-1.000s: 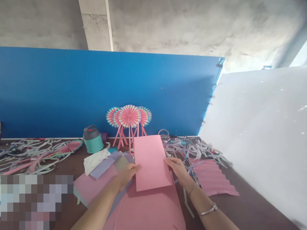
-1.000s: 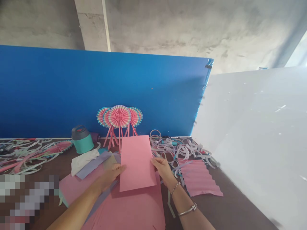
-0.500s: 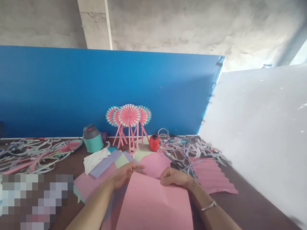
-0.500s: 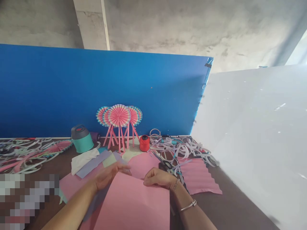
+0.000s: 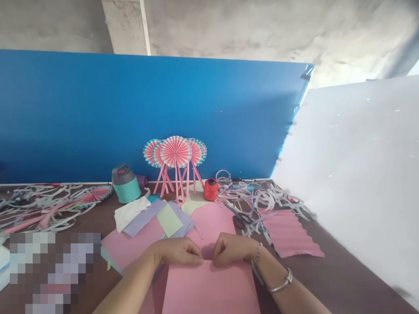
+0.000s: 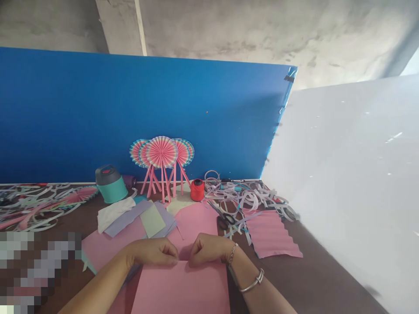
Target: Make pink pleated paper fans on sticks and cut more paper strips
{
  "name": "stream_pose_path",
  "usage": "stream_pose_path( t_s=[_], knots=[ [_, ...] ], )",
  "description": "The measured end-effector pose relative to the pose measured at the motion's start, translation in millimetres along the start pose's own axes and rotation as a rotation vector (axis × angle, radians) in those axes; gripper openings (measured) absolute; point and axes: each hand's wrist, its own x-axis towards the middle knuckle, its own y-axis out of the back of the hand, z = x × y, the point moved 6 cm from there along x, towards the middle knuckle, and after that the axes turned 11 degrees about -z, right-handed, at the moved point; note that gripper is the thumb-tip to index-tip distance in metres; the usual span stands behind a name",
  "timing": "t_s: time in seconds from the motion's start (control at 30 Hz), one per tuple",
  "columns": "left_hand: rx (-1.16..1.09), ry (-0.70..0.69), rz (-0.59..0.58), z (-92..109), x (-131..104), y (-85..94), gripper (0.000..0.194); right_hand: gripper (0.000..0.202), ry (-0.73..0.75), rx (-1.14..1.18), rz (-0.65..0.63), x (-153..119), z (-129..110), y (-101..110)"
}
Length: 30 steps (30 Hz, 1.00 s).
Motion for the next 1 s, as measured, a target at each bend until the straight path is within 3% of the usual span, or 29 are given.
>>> stream_pose_path(
  t_s=[0.37, 0.57, 0.7, 1.0],
  knots=[
    [0.089, -0.003, 0.013, 2, 2, -3.2, 0.02, 0.021, 0.044, -0.014, 0.002, 7, -3, -7],
    [0.173, 0.033, -0.071, 4, 1, -6.2, 0.022, 0.019, 0.068, -0.053, -0.004, 12, -9, -10],
    [0.188, 0.058, -0.024, 4, 6, -7.6, 0.017, 0.015, 0.059, -0.072, 0.001, 13, -8, -11],
    [0.129, -0.028, 0.015, 7, -4, 6.2, 0.033, 0.021, 0.043, -0.016, 0.062, -3, 8, 17]
  ],
)
